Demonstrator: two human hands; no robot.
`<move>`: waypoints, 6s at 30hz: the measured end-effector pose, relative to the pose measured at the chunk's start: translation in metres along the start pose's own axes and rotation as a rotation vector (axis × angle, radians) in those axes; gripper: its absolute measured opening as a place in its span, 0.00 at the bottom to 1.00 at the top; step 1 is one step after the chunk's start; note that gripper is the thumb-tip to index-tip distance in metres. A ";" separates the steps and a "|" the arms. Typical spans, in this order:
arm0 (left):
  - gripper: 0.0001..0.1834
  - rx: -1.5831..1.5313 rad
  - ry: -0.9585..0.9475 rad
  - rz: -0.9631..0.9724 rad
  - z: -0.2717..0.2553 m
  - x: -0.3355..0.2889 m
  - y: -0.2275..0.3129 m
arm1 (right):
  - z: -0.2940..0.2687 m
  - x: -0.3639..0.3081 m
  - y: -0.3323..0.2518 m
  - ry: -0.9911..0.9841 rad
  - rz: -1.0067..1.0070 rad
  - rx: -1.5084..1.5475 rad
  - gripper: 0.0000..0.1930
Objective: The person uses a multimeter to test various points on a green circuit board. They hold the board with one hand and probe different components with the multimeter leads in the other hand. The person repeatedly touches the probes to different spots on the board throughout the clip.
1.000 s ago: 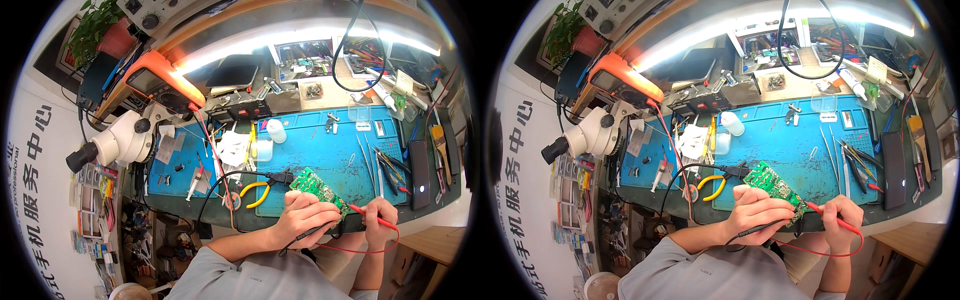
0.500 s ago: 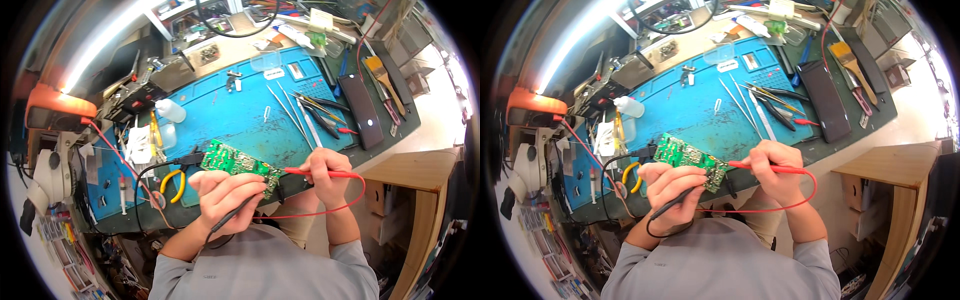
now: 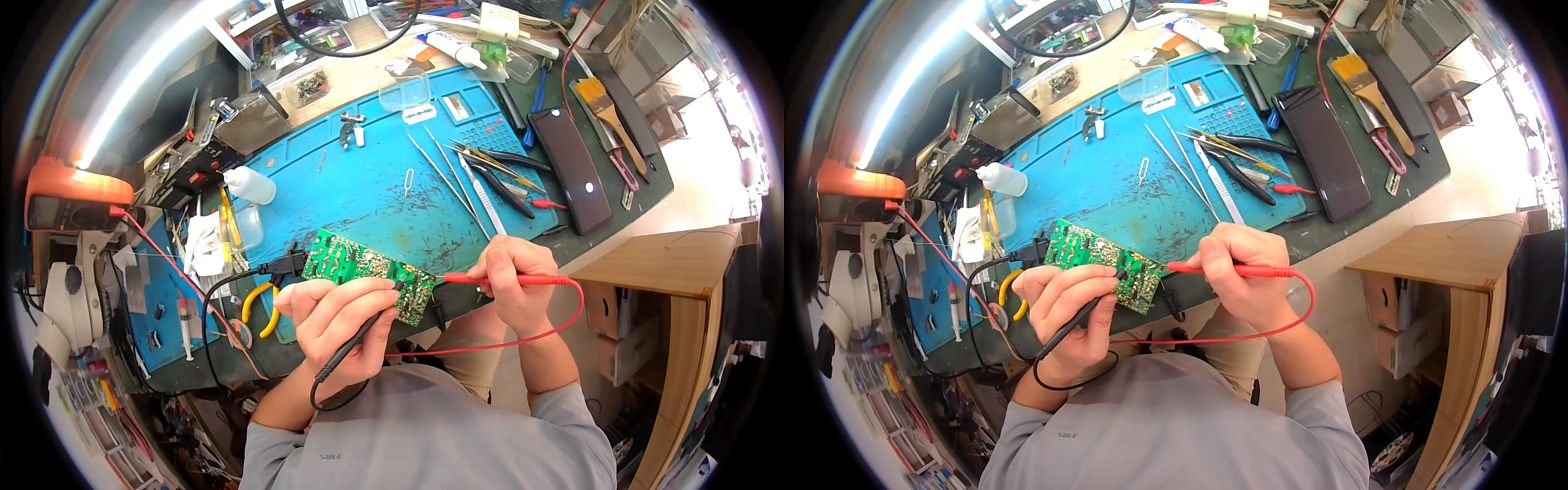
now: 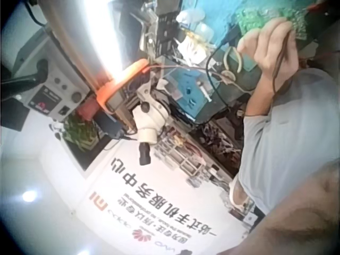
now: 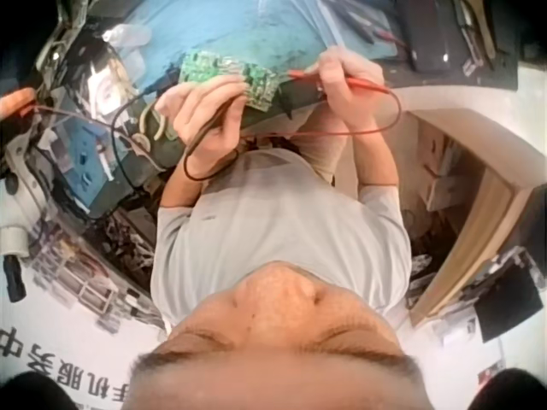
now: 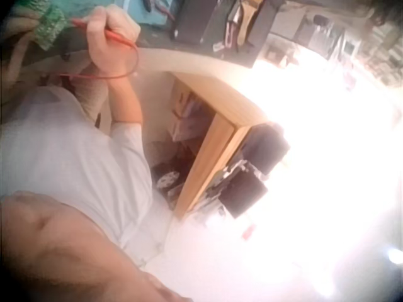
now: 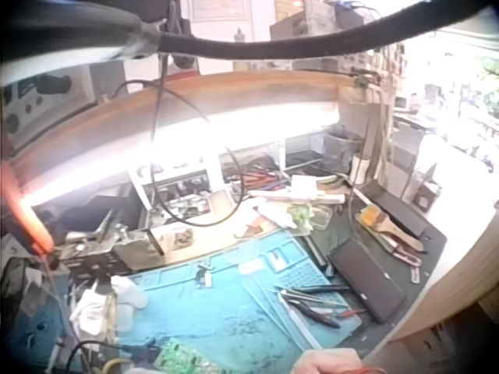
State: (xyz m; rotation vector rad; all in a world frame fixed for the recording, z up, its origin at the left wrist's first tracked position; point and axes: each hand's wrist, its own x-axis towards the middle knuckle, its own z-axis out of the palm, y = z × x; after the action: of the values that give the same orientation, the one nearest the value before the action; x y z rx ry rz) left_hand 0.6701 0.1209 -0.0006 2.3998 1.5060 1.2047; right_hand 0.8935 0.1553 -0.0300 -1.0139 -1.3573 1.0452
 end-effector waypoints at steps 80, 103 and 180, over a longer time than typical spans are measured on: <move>0.09 -0.258 0.096 -0.191 -0.021 -0.066 -0.017 | 0.002 0.000 0.003 0.040 -0.014 -0.007 0.11; 0.12 -0.343 0.002 -0.183 -0.019 -0.075 -0.024 | 0.003 0.002 0.005 0.007 -0.123 -0.056 0.16; 0.06 -0.367 0.073 -0.235 -0.019 -0.066 -0.018 | 0.002 -0.001 0.001 0.034 -0.001 -0.029 0.13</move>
State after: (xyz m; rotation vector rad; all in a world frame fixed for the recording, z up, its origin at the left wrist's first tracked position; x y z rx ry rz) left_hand 0.6307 0.0718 -0.0337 1.9098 1.3905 1.3843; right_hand 0.8911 0.1547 -0.0309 -1.0481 -1.3477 1.0061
